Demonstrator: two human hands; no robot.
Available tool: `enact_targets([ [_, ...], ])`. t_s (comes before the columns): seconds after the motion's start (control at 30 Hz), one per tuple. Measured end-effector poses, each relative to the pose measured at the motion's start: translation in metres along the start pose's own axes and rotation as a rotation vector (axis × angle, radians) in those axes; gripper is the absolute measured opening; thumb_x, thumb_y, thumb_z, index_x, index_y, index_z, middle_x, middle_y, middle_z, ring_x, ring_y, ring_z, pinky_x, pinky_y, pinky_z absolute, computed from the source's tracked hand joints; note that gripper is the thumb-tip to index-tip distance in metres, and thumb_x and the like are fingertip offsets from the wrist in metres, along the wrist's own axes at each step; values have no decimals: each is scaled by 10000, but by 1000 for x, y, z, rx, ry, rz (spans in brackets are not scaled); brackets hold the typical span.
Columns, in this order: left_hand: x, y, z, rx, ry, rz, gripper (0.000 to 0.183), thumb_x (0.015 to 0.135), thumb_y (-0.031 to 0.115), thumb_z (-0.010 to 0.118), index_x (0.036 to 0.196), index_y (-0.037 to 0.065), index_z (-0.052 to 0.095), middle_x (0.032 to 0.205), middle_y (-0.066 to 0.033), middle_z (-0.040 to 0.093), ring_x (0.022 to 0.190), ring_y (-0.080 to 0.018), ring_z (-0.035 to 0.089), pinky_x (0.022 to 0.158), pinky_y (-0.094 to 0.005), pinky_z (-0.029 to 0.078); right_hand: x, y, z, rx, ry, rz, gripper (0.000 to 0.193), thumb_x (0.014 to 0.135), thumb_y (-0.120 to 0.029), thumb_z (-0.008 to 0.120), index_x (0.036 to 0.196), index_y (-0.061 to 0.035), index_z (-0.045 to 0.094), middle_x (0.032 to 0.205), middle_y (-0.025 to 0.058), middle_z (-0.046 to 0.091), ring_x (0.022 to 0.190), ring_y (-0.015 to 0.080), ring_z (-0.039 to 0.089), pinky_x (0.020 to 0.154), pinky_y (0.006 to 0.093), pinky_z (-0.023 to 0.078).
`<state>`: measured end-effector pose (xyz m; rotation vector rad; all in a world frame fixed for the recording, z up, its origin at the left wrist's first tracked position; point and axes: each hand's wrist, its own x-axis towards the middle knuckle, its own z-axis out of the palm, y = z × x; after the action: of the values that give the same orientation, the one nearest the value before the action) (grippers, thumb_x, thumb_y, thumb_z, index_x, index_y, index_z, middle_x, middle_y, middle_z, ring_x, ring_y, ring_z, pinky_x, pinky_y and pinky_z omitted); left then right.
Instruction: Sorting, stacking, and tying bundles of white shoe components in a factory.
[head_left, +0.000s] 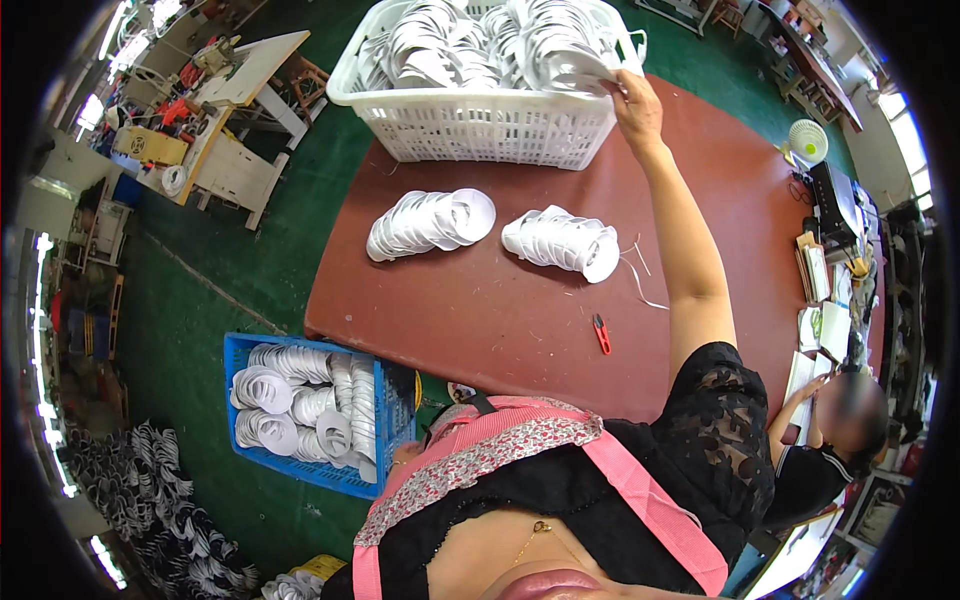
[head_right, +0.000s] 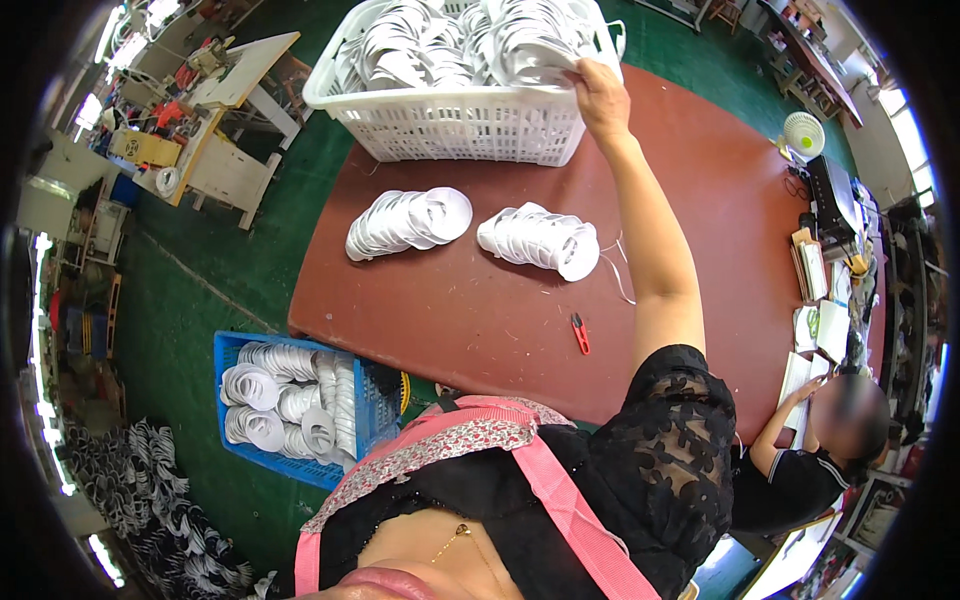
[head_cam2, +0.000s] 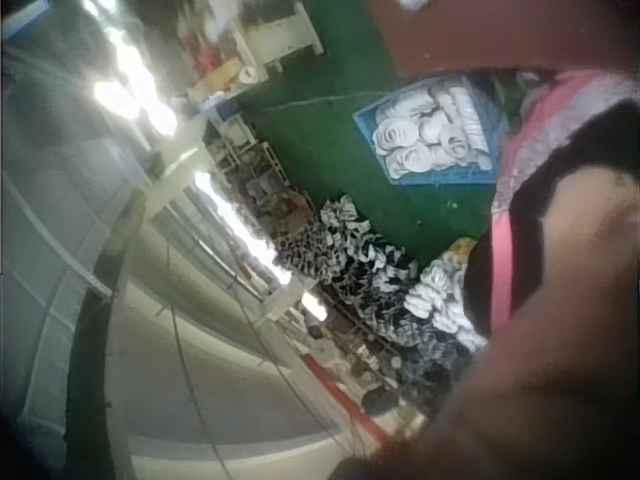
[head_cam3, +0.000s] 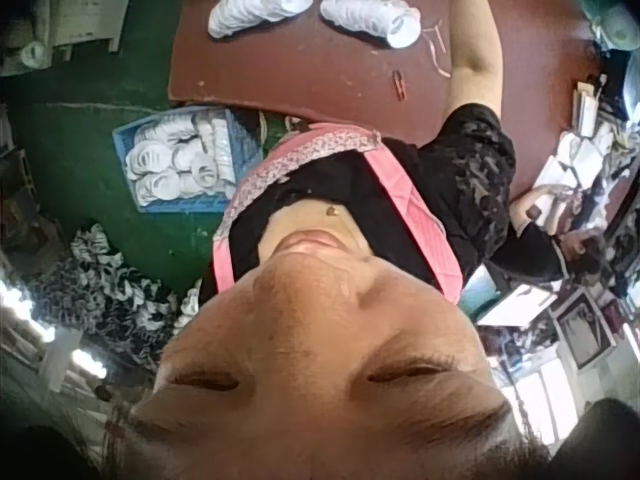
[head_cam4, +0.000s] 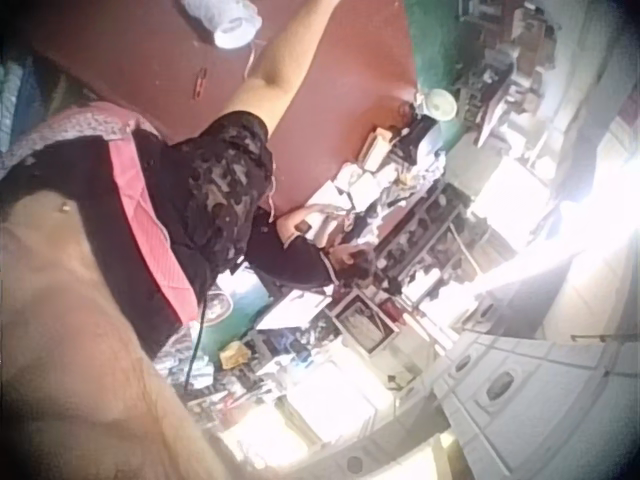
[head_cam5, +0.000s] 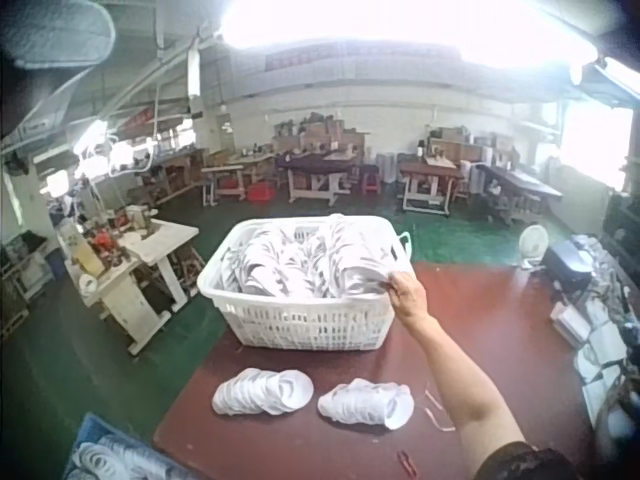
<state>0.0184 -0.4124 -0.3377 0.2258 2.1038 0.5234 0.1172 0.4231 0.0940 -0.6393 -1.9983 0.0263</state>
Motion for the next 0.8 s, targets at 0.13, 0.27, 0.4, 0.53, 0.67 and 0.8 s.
enact_targets([
  [0.13,-3,93,-33,34,66,201,305,838,252,712,1075,61,688,936,-133,710,874,-197,672,804,-324,527,-8,-2,-14,16,-46,-97,144,851,-80,649,990,-74,613,894,60,678,824,229,645,695,350,499],
  [0.27,-12,187,-45,-119,48,365,302,887,242,688,1129,66,649,988,-136,701,962,-186,662,866,-313,509,-24,-32,-55,889,46,522,126,942,-115,638,1024,-20,629,938,-1,670,822,68,602,703,252,494],
  [0.4,-88,382,-59,-459,-217,698,470,943,84,619,1383,40,459,1269,-89,591,1184,-178,559,1024,-321,435,-69,-90,-100,1333,-72,793,182,967,-154,603,1087,-17,608,1000,39,669,844,107,625,760,266,522],
  [0.53,-154,508,-74,-938,-549,818,799,916,416,657,1528,126,232,1455,-141,414,1311,-260,448,1029,-407,430,-145,-140,-106,1646,-363,1074,279,964,-164,600,1206,-30,562,1068,57,665,890,122,643,753,270,538],
  [0.67,-183,541,-83,-855,-828,559,1069,796,878,268,1514,86,251,1427,-178,456,1267,-291,508,959,-457,495,-183,-173,-128,1765,-420,1058,317,950,-153,622,1231,-23,556,1110,80,656,950,157,644,828,334,539],
  [0.8,-195,532,-73,-859,-903,328,1082,799,871,170,1443,28,383,1265,-189,596,1031,-258,666,834,-346,573,-182,-163,-164,1615,-579,579,207,902,-91,646,1086,3,634,1057,111,682,1017,218,638,893,380,506],
])
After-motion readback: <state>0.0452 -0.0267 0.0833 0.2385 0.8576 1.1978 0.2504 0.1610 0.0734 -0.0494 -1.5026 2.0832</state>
